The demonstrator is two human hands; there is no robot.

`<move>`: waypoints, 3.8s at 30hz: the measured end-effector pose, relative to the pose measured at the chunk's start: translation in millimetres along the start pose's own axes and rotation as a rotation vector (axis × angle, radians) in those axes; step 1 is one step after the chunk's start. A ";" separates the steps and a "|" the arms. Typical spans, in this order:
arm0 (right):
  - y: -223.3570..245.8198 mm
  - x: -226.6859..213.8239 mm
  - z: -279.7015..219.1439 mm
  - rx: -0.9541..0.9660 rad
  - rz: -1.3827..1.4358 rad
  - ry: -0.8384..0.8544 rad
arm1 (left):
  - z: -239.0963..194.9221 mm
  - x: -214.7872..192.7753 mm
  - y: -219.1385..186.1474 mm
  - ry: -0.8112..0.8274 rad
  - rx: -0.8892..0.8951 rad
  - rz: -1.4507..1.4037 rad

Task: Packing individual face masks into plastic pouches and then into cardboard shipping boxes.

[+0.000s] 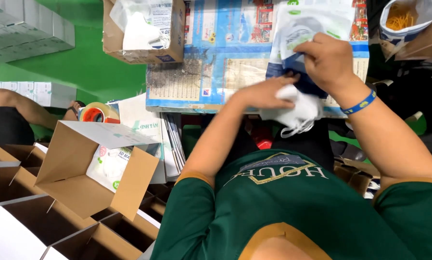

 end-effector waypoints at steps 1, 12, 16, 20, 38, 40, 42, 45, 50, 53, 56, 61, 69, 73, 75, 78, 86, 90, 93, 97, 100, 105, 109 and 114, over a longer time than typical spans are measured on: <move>-4.5 -5.0 1.0 0.054 0.049 -0.010 | -6.9 -28.0 -4.6 0.065 -0.152 -0.219; 11.1 -23.9 7.7 0.648 0.299 0.227 | -16.8 -112.3 -13.0 -0.215 -0.204 -0.469; 65.7 -23.5 14.7 0.247 0.088 0.004 | -20.2 -96.2 25.2 -0.486 -0.491 -0.530; 104.1 -19.4 12.7 0.049 0.000 -0.038 | -37.3 -76.6 38.9 -0.577 -0.544 -1.131; 36.3 -49.0 -1.0 0.462 0.297 -0.176 | -131.5 -171.1 -27.2 -0.584 -0.263 -0.716; 36.6 -55.2 3.1 0.424 0.257 -0.173 | -130.0 -180.4 7.9 -0.552 -0.142 -0.581; 38.8 -56.4 5.8 0.383 0.231 -0.170 | -132.6 -183.7 13.0 -0.522 -0.029 -0.436; 30.2 -55.5 3.9 0.388 0.170 -0.156 | -164.6 -212.9 30.0 -0.813 -0.777 0.318; 55.0 -42.7 7.6 0.390 0.272 -0.027 | -111.8 -164.3 -53.2 -0.661 -0.059 -1.025; 52.4 -37.1 8.7 0.446 0.552 0.074 | -69.5 -124.8 -18.7 -0.496 -0.259 -0.875; 39.2 -31.6 2.1 0.629 0.630 0.177 | -62.2 -115.5 -5.8 -0.322 -0.347 -0.570; 59.6 -20.8 -3.2 0.533 0.315 0.159 | -50.7 -88.2 12.4 -0.400 -0.429 -0.548; 117.4 7.0 -20.3 0.165 0.164 0.043 | -57.5 -19.8 36.6 -0.653 -0.553 -1.035; 141.4 4.3 -36.6 0.121 0.327 0.096 | -68.2 50.1 39.8 -0.655 -0.564 -1.670; 150.0 4.2 -47.7 0.085 0.421 0.161 | -77.8 76.1 37.1 -0.630 -0.598 -1.729; 141.8 16.5 -76.5 0.242 0.491 0.350 | -88.8 125.0 28.9 -0.497 -0.698 -1.903; 120.2 -17.8 -52.9 0.083 0.639 0.452 | -99.5 151.2 -26.1 0.085 -0.343 -0.638; 72.7 14.4 -108.6 0.488 0.574 0.745 | -110.1 112.5 -42.4 0.182 -0.418 -0.858; 35.2 18.0 -129.9 0.660 0.555 0.626 | -103.8 38.0 -75.8 -0.079 -0.301 -0.493; 30.6 9.2 -115.4 0.646 0.681 0.369 | -103.7 -124.0 -156.9 -0.753 -0.136 0.106; 51.6 0.3 -89.2 0.592 0.705 0.270 | -102.6 -132.3 -146.6 -0.787 -0.139 0.134; 67.6 -8.8 -65.5 0.551 0.685 0.130 | -98.1 -92.2 -87.9 -0.527 -0.272 0.154; 62.9 -11.0 -42.4 0.464 0.647 -0.027 | -78.0 -125.0 -73.7 -0.543 -0.205 0.126; 26.3 24.0 10.0 0.545 0.549 0.039 | -30.4 -174.1 19.7 -0.377 -0.030 0.122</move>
Point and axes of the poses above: each hand's wrist, its own z-axis towards the middle knuckle, its own x-axis out of the palm, y = z × x, the point moved 9 cm from there along z, towards the middle knuckle, and after that the axes turned 12 degrees about -y, right-handed, at the moved point
